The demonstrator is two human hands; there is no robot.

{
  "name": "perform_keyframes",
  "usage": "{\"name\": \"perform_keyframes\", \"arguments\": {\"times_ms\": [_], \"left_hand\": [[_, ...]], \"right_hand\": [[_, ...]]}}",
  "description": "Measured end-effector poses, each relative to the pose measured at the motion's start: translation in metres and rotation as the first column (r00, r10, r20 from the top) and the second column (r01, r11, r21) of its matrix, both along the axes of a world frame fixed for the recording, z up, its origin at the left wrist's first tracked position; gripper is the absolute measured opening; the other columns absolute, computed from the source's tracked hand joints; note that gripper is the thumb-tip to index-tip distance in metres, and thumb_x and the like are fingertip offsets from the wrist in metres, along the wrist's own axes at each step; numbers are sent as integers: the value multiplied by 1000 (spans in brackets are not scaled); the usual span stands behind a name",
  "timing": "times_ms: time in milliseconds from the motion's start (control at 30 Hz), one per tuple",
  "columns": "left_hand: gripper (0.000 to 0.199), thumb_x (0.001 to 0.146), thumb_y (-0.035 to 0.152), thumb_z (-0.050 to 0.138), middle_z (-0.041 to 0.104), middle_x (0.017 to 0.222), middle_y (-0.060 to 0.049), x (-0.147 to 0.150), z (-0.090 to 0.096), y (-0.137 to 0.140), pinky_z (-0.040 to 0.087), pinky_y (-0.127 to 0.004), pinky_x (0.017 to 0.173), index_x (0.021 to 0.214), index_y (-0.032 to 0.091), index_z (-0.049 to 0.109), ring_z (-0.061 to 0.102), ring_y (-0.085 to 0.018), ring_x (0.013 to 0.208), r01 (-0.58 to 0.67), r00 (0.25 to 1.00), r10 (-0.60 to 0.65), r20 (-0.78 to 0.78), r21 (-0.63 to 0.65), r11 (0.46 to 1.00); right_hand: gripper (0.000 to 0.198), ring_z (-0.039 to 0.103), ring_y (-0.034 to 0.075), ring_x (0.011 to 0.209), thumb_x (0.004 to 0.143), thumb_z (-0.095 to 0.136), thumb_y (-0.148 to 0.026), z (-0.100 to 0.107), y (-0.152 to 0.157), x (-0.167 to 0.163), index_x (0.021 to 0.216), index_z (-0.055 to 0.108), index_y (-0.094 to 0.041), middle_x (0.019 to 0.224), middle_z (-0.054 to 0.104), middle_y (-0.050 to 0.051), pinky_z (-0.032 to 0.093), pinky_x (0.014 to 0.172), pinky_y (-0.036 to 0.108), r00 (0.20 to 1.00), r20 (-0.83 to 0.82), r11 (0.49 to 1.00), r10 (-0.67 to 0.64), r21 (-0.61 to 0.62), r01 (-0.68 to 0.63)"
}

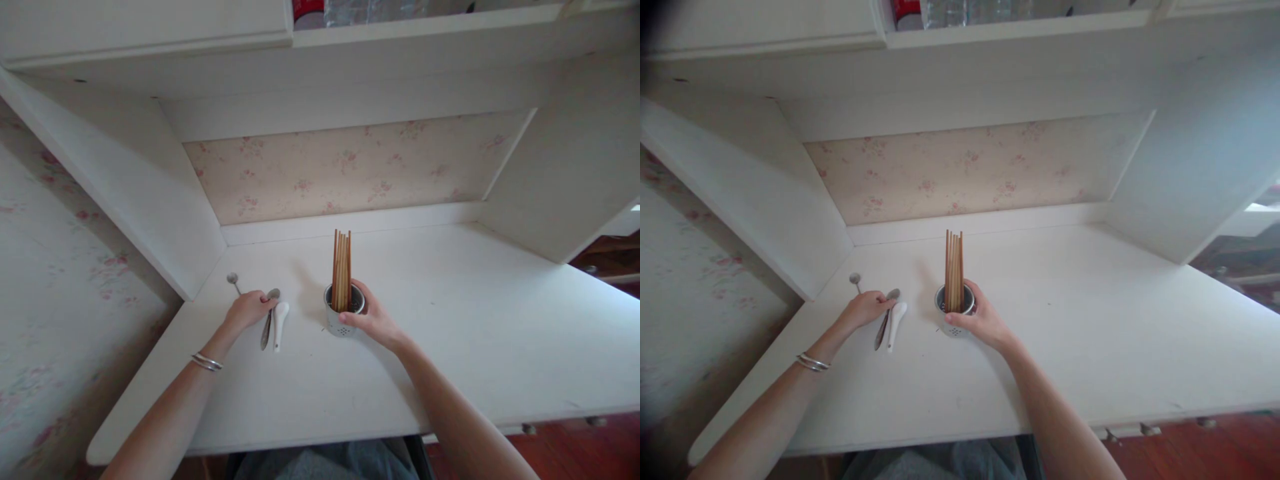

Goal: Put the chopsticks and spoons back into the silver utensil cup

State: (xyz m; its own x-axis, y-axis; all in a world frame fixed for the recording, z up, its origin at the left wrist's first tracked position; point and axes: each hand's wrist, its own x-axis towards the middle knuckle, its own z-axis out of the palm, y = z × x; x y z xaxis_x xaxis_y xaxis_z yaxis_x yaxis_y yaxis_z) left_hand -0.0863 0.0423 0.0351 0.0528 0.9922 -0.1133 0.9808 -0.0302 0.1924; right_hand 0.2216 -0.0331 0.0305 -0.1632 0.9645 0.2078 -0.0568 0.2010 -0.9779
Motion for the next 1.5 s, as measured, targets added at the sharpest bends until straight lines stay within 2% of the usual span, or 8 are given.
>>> {"name": "perform_keyframes", "arguments": {"times_ms": [333, 467, 533, 633, 767, 933, 1167, 1500], "left_hand": [[28, 79, 36, 51, 72, 80, -12, -8, 7, 9, 39, -28, 64, 68, 17, 67, 66, -26, 78, 62, 998, -62, 0, -43, 997], [35, 84, 37, 43, 67, 65, -8, -9, 28, 11, 40, -28, 60, 65, 16, 64, 64, -22, 65, 26, 998, -25, 50, -17, 1000], [37, 86, 41, 41, 66, 66, -6, -2, 46, 8, 43, -26, 59, 72, 15, 64, 63, -19, 63, 29, 977, -31, 211, 12, 1000], [40, 81, 51, 54, 69, 77, -5, 24, 77, -5, 49, -25, 65, 87, 13, 66, 65, -17, 71, 10, 740, -76, 668, 102, 995], [43, 77, 54, 61, 72, 78, -7, 71, 109, -26, 51, -25, 64, 86, 13, 70, 66, -17, 71, -15, 573, -203, 794, 259, 966], [36, 80, 51, 61, 73, 73, -4, 106, 108, -40, 52, -24, 62, 81, 16, 72, 68, -17, 69, -40, 603, -319, 731, 427, 903], [29, 82, 45, 62, 74, 76, -1, 118, 101, -49, 54, -23, 66, 88, 18, 72, 70, -16, 71, -104, 582, -357, 731, 502, 858], [25, 87, 39, 57, 75, 78, -1, 131, 78, -59, 49, -21, 66, 82, 21, 74, 68, -14, 68, 53, 768, -421, 482, 608, 793]], "right_hand": [[77, 57, 27, 114, 64, 83, -34, -2, 2, 1, 131, 45, -24, 126, 60, 9, 44, 100, 45, 1000, 3, 1000, 5, -1, -5], [80, 58, 27, 113, 64, 83, -34, -3, 1, 2, 132, 43, -24, 123, 61, 9, 45, 98, 45, 1000, 12, 1000, -1, -18, 1], [79, 58, 27, 112, 65, 83, -35, -2, 1, 2, 132, 43, -24, 123, 61, 9, 45, 98, 45, 1000, 13, 1000, -1, -17, 1], [76, 57, 27, 113, 66, 82, -35, -1, 1, 2, 132, 45, -24, 124, 60, 9, 44, 98, 45, 1000, 20, 1000, 13, 6, -13], [79, 57, 28, 114, 65, 83, -36, -2, 2, 2, 133, 44, -24, 124, 60, 9, 43, 99, 46, 999, 45, 1000, -7, 20, 6], [82, 54, 28, 118, 65, 83, -36, -6, 2, 3, 135, 42, -24, 129, 58, 10, 40, 103, 47, 999, 35, 1000, -7, 23, 6], [80, 55, 27, 117, 66, 83, -37, -1, 1, 3, 134, 42, -24, 128, 58, 9, 41, 102, 45, 999, 51, 1000, -2, 28, 1], [81, 55, 27, 117, 66, 82, -37, 3, -1, 5, 134, 41, -22, 128, 59, 10, 41, 102, 44, 997, 79, 998, 1, 65, -6]]}}
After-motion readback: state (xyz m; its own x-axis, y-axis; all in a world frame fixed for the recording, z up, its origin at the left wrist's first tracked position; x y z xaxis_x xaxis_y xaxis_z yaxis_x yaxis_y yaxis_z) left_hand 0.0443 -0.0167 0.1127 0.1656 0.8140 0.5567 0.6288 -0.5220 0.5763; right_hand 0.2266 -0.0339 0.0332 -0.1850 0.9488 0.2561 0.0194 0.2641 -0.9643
